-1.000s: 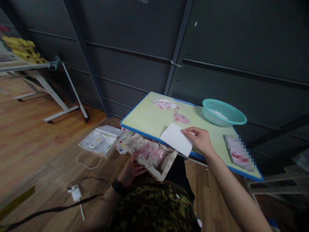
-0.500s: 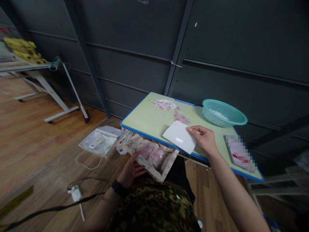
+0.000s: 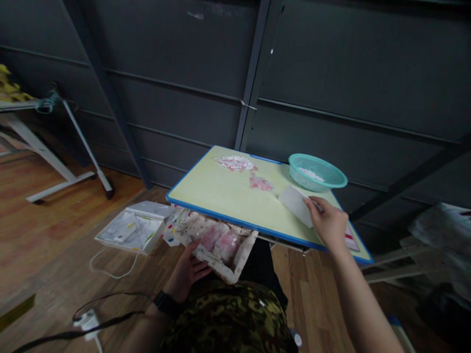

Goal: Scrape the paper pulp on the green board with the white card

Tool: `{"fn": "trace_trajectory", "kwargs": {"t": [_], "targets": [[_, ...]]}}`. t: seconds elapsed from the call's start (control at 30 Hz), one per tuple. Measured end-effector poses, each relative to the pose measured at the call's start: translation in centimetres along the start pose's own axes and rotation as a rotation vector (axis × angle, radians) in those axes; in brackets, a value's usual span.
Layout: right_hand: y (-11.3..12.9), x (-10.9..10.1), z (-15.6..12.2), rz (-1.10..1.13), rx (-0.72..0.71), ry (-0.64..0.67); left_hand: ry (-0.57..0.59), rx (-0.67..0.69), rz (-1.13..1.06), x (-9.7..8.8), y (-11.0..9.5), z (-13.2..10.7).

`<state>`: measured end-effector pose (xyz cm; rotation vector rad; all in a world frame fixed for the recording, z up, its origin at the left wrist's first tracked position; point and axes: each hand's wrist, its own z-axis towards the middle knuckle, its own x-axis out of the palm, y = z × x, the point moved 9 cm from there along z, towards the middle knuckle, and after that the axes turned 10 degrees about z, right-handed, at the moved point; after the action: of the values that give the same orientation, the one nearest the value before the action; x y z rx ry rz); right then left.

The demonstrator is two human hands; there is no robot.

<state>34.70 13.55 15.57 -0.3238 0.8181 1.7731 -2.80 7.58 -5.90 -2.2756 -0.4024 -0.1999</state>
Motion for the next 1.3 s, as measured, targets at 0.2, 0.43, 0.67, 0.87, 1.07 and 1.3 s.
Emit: {"fn": "trace_trajectory", "kwargs": {"t": [0.2, 0.43, 0.67, 0.87, 1.07, 1.3], "targets": [[0.1, 3.4, -0.2, 0.132, 0.045, 0.131, 0.022, -0.003, 0.009, -0.1, 0.7, 0.7], [1.9, 7.8, 2.0, 0.224, -0.006, 0.362, 0.017, -0.063, 0.007, 0.0, 1.2, 0.6], [1.9, 10.8, 7.8, 0.212, 0.013, 0.324, 0.025, -0.071, -0.017, 0.3, 2.4, 1.4], [3.9, 14.7, 8.0, 0.371, -0.012, 0.386, 0.060, -0.037, -0.023, 0.3, 3.8, 2.3], [2.3, 12.6, 6.7, 0.279, 0.072, 0.223, 0.049, -0.018, 0.026, -0.1, 4.8, 2.6], [4.6, 14.3, 5.8, 0.378, -0.033, 0.333, -0.004, -0.033, 0.066, -0.5, 5.6, 2.7]]}}
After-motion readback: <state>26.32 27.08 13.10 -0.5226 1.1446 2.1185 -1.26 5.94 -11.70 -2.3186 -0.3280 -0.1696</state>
